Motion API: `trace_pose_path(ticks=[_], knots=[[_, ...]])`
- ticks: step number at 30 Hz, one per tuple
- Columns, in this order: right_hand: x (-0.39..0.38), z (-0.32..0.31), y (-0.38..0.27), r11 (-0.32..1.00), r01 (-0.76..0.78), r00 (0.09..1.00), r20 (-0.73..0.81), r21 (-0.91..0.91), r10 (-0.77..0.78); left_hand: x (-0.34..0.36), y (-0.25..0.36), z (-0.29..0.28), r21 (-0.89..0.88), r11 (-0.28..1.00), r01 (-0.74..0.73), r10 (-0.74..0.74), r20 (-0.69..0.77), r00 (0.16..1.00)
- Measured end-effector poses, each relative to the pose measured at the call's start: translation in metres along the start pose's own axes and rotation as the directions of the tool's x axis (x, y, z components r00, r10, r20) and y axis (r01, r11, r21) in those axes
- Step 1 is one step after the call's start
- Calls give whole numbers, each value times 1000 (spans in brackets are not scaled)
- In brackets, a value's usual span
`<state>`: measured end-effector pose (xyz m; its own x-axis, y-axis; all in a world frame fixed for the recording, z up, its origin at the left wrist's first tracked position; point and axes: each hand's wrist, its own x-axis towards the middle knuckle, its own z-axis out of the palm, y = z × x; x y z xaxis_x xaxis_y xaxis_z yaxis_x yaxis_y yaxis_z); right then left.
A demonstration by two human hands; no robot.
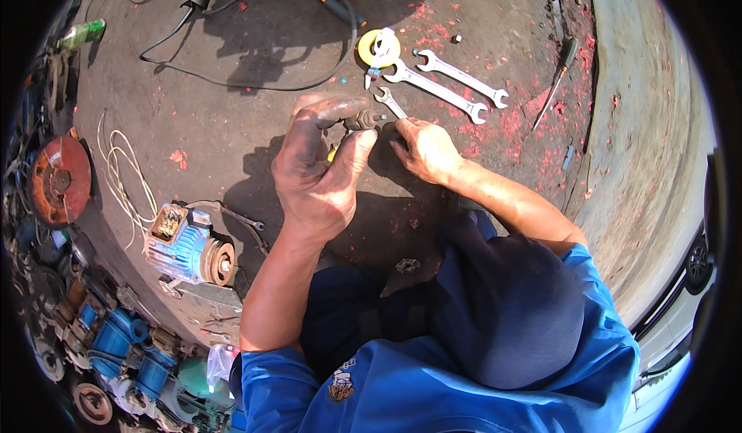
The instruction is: The person sits on the ground in a cluttered workshop and works on a small mechanical component. They use a wrench, pliers, and a screwdriver to disassemble, adjust, and reassemble parts of the component.
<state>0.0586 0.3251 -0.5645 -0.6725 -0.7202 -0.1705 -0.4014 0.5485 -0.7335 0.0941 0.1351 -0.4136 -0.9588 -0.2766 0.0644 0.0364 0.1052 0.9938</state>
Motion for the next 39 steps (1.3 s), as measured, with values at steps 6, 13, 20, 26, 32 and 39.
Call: trace_pose_path(ticks=[6, 13, 20, 26, 32, 39], knots=[[21, 38, -40, 969, -76, 897, 409, -235, 170, -1, 2, -10, 19, 1000, 21, -20, -51, 999], [27, 65, -52, 958, -190, 879, 397, -213, 263, -7, 0, -18, 46, 999, -20, 26, -142, 990], [25, 67, -45, 954, 11, 971, 232, -300, 62, -9, 1, -22, 214, 976, -29, 71, -190, 979], [9, 58, -38, 984, -86, 974, 196, -159, 116, -4, 0, -26, 300, 952, -56, 121, -202, 972], [10, 24, -42, 841, -538, 729, 534, 61, 428, 4, -2, -21, 283, 956, -79, 134, -180, 975], [1, -26, -12, 517, -513, 817, 574, 685, 50, 6, -5, -18, 248, 966, -80, 121, -158, 980]])
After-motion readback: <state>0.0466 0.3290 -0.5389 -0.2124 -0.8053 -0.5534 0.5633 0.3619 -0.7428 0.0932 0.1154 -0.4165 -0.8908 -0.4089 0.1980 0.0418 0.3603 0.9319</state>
